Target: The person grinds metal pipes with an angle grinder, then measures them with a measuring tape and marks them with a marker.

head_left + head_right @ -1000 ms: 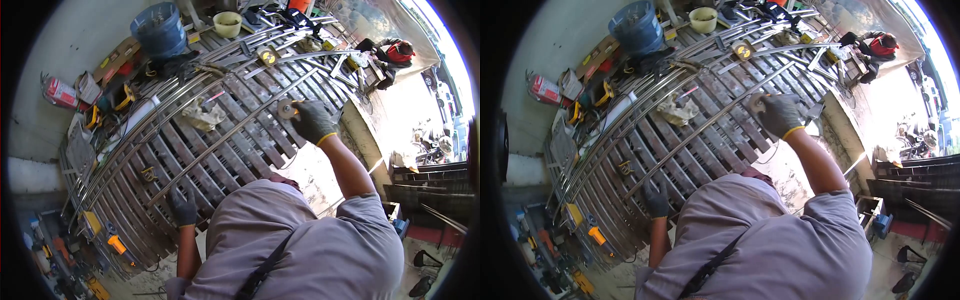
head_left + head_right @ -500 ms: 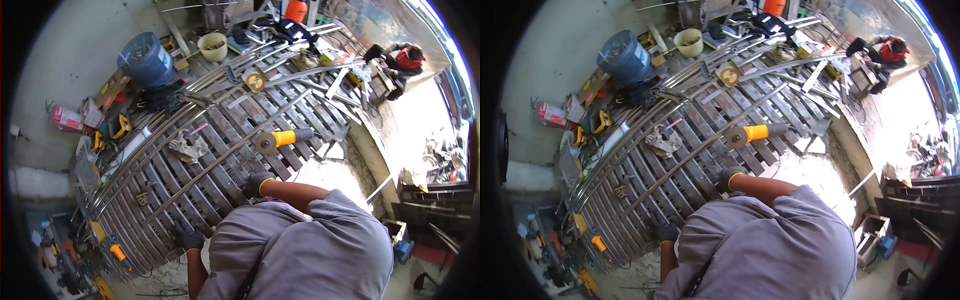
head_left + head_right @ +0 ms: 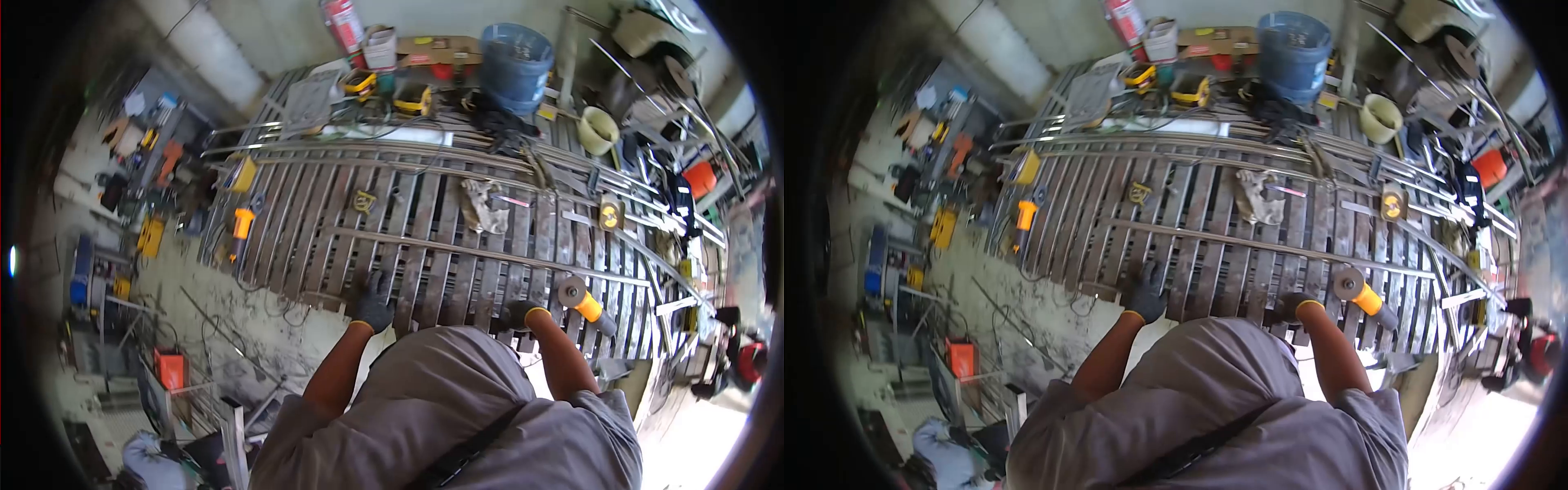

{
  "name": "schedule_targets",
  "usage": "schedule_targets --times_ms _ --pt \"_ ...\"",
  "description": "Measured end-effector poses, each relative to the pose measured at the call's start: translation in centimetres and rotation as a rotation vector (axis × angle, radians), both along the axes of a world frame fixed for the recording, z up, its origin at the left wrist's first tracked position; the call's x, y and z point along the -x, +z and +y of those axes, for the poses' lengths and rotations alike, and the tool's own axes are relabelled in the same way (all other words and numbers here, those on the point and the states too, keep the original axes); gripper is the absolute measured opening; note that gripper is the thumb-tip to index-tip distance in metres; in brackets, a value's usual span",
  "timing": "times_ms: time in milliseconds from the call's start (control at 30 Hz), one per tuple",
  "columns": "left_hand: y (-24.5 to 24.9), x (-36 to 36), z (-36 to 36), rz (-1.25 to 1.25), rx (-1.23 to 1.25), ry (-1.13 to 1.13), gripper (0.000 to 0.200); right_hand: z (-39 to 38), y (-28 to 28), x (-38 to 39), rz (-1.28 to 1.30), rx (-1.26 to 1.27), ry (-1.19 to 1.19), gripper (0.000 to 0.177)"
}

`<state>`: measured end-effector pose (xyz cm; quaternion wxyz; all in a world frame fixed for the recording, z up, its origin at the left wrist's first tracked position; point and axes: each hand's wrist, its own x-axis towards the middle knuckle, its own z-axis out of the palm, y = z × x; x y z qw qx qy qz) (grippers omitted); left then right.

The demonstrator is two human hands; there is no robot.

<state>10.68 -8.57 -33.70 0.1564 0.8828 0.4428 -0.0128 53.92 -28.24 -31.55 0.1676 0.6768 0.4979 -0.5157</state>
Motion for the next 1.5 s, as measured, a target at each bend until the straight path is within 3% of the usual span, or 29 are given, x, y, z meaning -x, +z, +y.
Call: schedule_targets --times_ms 100,233,367,467,667,900,1000,1033,1067,1200,1367,1467,1500 --pt "-0.8 0.4 -0.3 -0.025 0.022 -0.015 0.089 -0.1 1.0 0.0 0.015 -0.018 -0.021 0.046" --pt "0.4 0.3 -0.3 0.139 -0.041 -0.063 0.095 1.9 6.9 1.8 0.013 0.145 -0.112 0.061" --pt "2.7 0.2 0.6 0.161 0.197 -0.064 0.096 1.8 4.5 1.1 -0.019 0.177 -0.115 0.060" --pt "3.7 0.2 0.8 0.156 0.209 -0.080 0.096 3.1 9.2 3.4 -0.003 0.230 -0.176 0.061" --pt "4.9 0.1 1.9 0.279 0.240 -0.133 0.100 3.4 7.9 2.9 0.026 0.311 -0.154 0.053" --pt "7.5 -0.5 3.8 0.274 0.349 -0.180 0.102 2.6 8.3 3.1 -0.034 0.226 -0.214 0.045" --pt "7.7 0.0 4.7 0.156 0.464 -0.163 0.101 -0.8 -0.9 -0.7 -0.108 -0.188 0.228 0.048" --pt "5.9 0.6 5.0 0.059 0.527 -0.162 0.100 0.0 2.9 0.7 -0.111 -0.075 0.163 0.050" --pt "4.9 0.8 5.4 -0.037 0.593 -0.167 0.100 -0.7 1.7 0.2 -0.119 -0.102 0.141 0.047" --pt "1.3 1.5 6.9 -0.170 0.631 -0.240 0.096 -0.3 5.4 1.6 -0.173 0.038 -0.124 0.047" --pt "0.2 2.3 6.8 -0.108 0.535 -0.252 0.094 -2.4 0.8 0.7 -0.268 -0.174 -0.063 0.042" --pt "1.4 1.9 6.8 -0.039 0.538 -0.231 0.095 -3.7 0.2 0.9 -0.302 -0.295 -0.084 0.051" --pt "1.6 1.8 6.6 -0.096 0.586 -0.205 0.097 -3.7 1.9 1.6 -0.280 -0.300 -0.164 0.041"
